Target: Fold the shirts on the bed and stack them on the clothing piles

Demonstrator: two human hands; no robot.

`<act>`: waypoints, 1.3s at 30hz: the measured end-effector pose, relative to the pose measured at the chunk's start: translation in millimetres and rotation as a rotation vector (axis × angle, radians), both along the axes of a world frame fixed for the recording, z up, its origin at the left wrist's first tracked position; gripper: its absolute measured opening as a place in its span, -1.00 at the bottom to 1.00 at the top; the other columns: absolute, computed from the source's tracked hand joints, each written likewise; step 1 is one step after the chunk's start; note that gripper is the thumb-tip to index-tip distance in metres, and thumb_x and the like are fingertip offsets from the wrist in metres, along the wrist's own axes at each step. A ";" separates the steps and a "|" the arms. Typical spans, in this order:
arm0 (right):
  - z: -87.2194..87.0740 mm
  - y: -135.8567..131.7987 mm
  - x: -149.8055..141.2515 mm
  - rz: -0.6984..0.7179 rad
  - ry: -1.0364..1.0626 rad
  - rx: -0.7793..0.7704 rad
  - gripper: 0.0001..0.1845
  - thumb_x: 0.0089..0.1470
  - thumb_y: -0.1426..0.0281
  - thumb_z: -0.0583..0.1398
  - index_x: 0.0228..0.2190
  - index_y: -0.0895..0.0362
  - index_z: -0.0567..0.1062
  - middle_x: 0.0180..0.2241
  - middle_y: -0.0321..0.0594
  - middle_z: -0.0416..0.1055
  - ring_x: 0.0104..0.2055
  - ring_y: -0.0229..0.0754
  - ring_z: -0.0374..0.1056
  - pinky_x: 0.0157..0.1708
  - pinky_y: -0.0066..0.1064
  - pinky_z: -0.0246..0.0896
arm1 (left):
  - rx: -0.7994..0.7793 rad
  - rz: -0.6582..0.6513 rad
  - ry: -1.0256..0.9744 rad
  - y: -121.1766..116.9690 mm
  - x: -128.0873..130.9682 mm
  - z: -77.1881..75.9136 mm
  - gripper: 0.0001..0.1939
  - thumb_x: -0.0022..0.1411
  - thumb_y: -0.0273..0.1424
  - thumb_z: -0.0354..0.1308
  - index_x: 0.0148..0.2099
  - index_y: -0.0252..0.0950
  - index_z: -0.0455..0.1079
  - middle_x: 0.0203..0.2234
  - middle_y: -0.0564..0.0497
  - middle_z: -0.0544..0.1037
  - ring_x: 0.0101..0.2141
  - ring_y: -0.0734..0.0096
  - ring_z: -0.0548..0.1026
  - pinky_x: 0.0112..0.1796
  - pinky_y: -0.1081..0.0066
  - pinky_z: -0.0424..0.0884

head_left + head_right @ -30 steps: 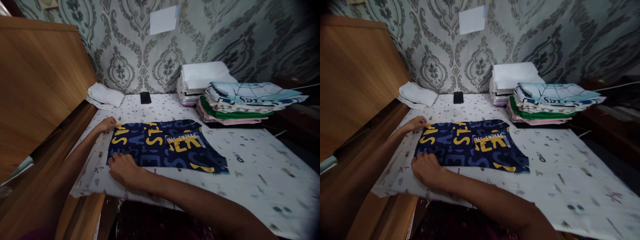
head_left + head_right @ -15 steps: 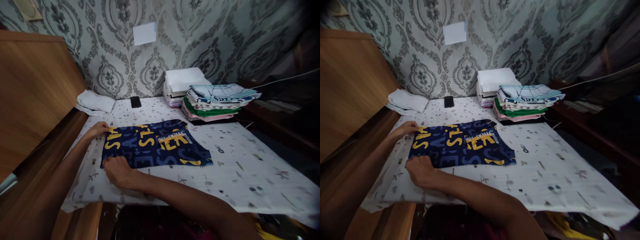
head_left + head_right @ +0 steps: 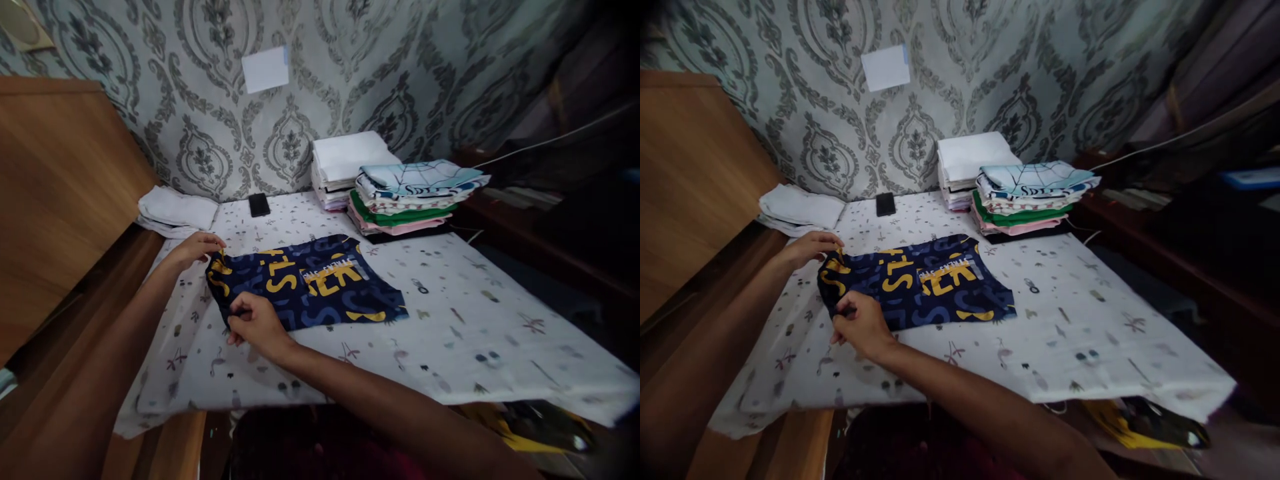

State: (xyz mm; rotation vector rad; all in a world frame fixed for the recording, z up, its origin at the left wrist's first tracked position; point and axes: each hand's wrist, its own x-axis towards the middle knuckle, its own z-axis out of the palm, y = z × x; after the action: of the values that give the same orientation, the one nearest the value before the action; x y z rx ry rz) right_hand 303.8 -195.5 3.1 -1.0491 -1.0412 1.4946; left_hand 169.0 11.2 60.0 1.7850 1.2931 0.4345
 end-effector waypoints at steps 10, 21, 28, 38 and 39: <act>-17.0 -43.5 78.2 -0.371 0.423 -0.180 -0.56 -0.34 0.43 0.44 -0.43 0.10 0.33 -0.58 -0.53 0.27 -0.29 -0.14 0.58 -0.22 -0.40 0.48 | -0.122 -0.176 -0.060 -0.3 98.8 -1.5 -0.58 -0.23 -0.17 0.41 -0.33 -0.34 0.55 -0.47 -0.05 0.60 -0.47 0.44 0.46 -0.53 0.51 0.15; -19.4 -48.6 106.8 -0.415 0.462 -0.413 -0.77 0.05 0.53 0.28 -0.32 0.11 0.31 -0.47 -0.40 0.35 -0.37 -0.16 0.58 -0.31 -0.36 0.53 | -0.091 -0.434 0.088 2.2 153.0 -27.7 -0.73 -0.22 -0.41 0.28 -0.34 -0.33 0.57 -0.54 -0.02 0.59 -0.52 0.41 0.46 -0.58 0.51 0.12; -13.1 -54.6 113.6 -0.389 0.395 -0.438 -0.73 0.10 0.57 0.18 -0.15 0.13 0.30 -0.43 -0.32 0.45 -0.44 -0.13 0.57 -0.40 -0.35 0.51 | 0.081 -0.470 0.047 3.7 164.2 -30.3 -0.82 -0.08 -0.34 0.22 -0.41 -0.32 0.55 -0.53 0.02 0.58 -0.45 0.39 0.46 -0.39 0.45 0.31; 5.5 -55.9 115.4 -0.396 0.318 -0.529 -0.67 0.19 0.64 0.02 -0.02 0.21 0.25 -0.50 -0.27 0.49 -0.54 -0.19 0.53 -0.49 -0.44 0.44 | 0.234 -0.491 -0.017 2.3 172.9 -64.7 -0.79 0.01 -0.28 0.16 -0.39 -0.32 0.51 -0.49 0.02 0.58 -0.45 0.39 0.45 -0.35 0.43 0.34; 4.9 -56.1 115.4 -0.395 0.314 -0.528 -0.66 0.19 0.64 0.03 0.00 0.21 0.24 -0.50 -0.26 0.50 -0.54 -0.18 0.54 -0.48 -0.42 0.45 | 0.256 -0.482 -0.024 2.1 173.3 -69.4 -0.79 0.02 -0.28 0.16 -0.39 -0.31 0.50 -0.50 0.02 0.57 -0.45 0.39 0.45 -0.35 0.43 0.34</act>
State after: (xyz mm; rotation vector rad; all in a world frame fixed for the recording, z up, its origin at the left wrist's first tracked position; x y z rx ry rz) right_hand 419.1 -251.6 8.0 -1.2400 -0.1954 1.5663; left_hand 342.3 13.3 -9.4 2.2175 0.7740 0.3558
